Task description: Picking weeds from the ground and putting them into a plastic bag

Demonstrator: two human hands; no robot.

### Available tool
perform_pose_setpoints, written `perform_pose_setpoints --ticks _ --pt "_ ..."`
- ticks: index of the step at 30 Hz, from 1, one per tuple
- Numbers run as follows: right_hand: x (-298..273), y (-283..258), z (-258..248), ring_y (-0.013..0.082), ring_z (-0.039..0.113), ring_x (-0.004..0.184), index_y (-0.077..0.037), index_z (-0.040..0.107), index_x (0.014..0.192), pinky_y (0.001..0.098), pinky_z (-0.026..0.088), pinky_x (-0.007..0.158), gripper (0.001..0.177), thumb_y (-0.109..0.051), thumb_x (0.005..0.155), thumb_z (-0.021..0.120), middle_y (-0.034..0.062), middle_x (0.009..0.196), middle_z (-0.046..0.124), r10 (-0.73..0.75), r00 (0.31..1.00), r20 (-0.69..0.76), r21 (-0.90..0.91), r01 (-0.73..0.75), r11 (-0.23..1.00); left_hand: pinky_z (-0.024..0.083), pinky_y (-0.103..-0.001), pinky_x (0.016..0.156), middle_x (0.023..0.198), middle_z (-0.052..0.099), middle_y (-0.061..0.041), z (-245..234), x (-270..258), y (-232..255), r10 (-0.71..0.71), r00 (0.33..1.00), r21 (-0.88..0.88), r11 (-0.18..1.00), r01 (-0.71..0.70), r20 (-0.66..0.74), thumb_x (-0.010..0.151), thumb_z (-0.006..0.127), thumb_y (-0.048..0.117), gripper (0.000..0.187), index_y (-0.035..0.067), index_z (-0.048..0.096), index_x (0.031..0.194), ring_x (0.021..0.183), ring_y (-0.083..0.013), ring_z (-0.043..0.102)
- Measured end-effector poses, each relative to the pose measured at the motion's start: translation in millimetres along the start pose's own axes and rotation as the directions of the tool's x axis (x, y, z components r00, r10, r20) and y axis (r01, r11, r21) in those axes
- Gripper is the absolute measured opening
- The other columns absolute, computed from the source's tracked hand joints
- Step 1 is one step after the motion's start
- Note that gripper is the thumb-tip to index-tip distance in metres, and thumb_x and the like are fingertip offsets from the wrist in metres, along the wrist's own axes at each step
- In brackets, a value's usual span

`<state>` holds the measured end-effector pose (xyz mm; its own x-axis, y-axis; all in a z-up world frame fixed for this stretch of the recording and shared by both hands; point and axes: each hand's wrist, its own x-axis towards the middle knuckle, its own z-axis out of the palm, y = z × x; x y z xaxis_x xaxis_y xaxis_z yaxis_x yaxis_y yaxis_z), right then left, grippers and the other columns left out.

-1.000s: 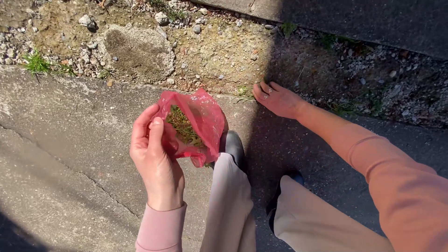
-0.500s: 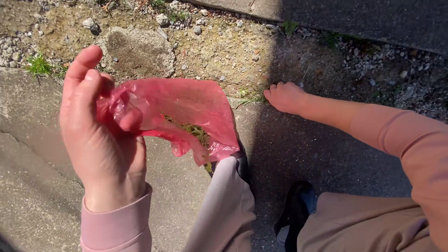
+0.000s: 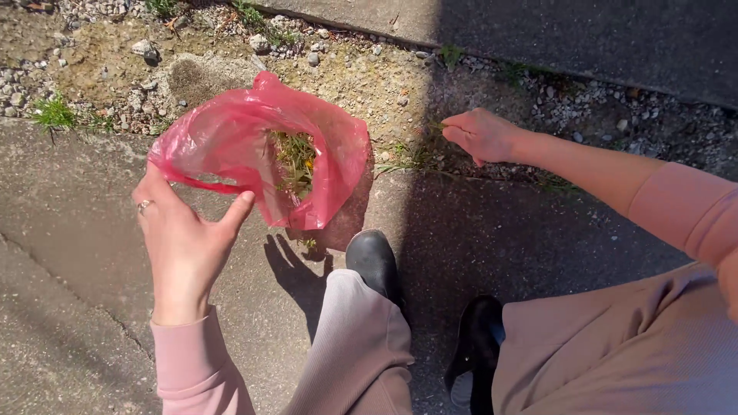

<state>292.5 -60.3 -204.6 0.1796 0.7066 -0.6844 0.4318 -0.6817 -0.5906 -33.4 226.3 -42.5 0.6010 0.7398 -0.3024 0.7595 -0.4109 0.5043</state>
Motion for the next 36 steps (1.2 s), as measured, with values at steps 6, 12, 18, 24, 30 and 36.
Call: perform_pose_setpoints --ticks 6,12,18,24,30,36 --pt "13 -5 11 0.0232 0.045 0.047 -0.01 0.042 0.075 0.0426 0.035 0.057 0.039 -0.025 0.111 0.037 0.0093 0.056 0.048 0.237 0.961 0.144 -0.153 -0.215 0.965 0.043 -0.045 0.093 0.119 0.06 -0.014 29 14 -25 -0.055 0.985 -0.106 0.994 0.037 -0.165 0.097 0.072 0.042 0.046 0.01 0.059 0.128 0.106 -0.031 0.063" --pt "39 -33 58 0.0234 0.063 0.049 -0.011 0.057 0.061 0.0453 0.056 0.061 0.076 -0.063 0.108 0.028 0.0119 0.052 0.056 0.359 0.917 0.174 -0.283 -0.303 0.91 0.053 -0.042 0.071 0.078 0.064 -0.016 39 35 -3 0.245 0.901 -0.161 0.934 -0.319 -0.359 0.117 0.063 0.018 0.028 0.004 0.069 0.093 0.073 -0.0363 0.068" --pt "72 -23 89 0.045 0.061 0.125 0.001 0.057 0.138 0.0541 0.05 0.101 0.091 -0.077 0.095 0.042 0.0241 0.139 0.062 0.477 0.879 0.012 -0.398 -0.434 0.808 0.026 -0.02 0.043 0.065 0.038 0.007 -29 11 74 -0.215 0.974 -0.873 0.486 0.04 -0.075 0.103 0.052 0.04 0.03 0.019 0.049 0.083 0.052 -0.003 0.035" --pt "94 46 103 0.0396 0.068 0.076 -0.013 0.057 0.082 0.0533 0.05 0.061 0.015 -0.024 0.092 0.056 0.0105 0.078 0.068 -0.006 0.989 0.151 -0.503 0.082 0.86 0.007 -0.018 0.039 0.073 0.024 0.006 -61 -18 100 0.023 0.981 -0.981 0.001 0.195 0.195 0.104 0.057 0.024 0.018 0.009 0.058 0.114 0.053 -0.0018 0.013" --pt "53 11 56 0.024 0.055 0.039 -0.011 0.038 0.06 0.0385 0.044 0.057 0.04 -0.022 0.097 0.043 0.012 0.041 0.052 0.251 0.968 -0.018 0.136 -0.246 0.96 0.008 -0.019 0.038 0.07 0.027 0.002 -50 -22 116 -0.117 0.969 -0.969 0.097 0.229 0.217 0.089 0.066 0.025 0.044 0.0 0.059 0.125 0.048 -0.004 0.015" --pt "59 -22 59 0.0268 0.046 0.047 -0.016 0.038 0.064 0.0495 0.036 0.057 0.05 -0.029 0.112 0.045 0.0092 0.054 0.044 0.366 0.931 -0.002 0.251 -0.354 0.901 0.016 -0.017 0.044 0.068 0.034 0.007 -30 -30 134 -0.203 0.978 -0.868 0.492 0.061 -0.046 0.091 0.056 0.038 0.048 0.009 0.052 0.129 0.056 -0.0025 0.023"
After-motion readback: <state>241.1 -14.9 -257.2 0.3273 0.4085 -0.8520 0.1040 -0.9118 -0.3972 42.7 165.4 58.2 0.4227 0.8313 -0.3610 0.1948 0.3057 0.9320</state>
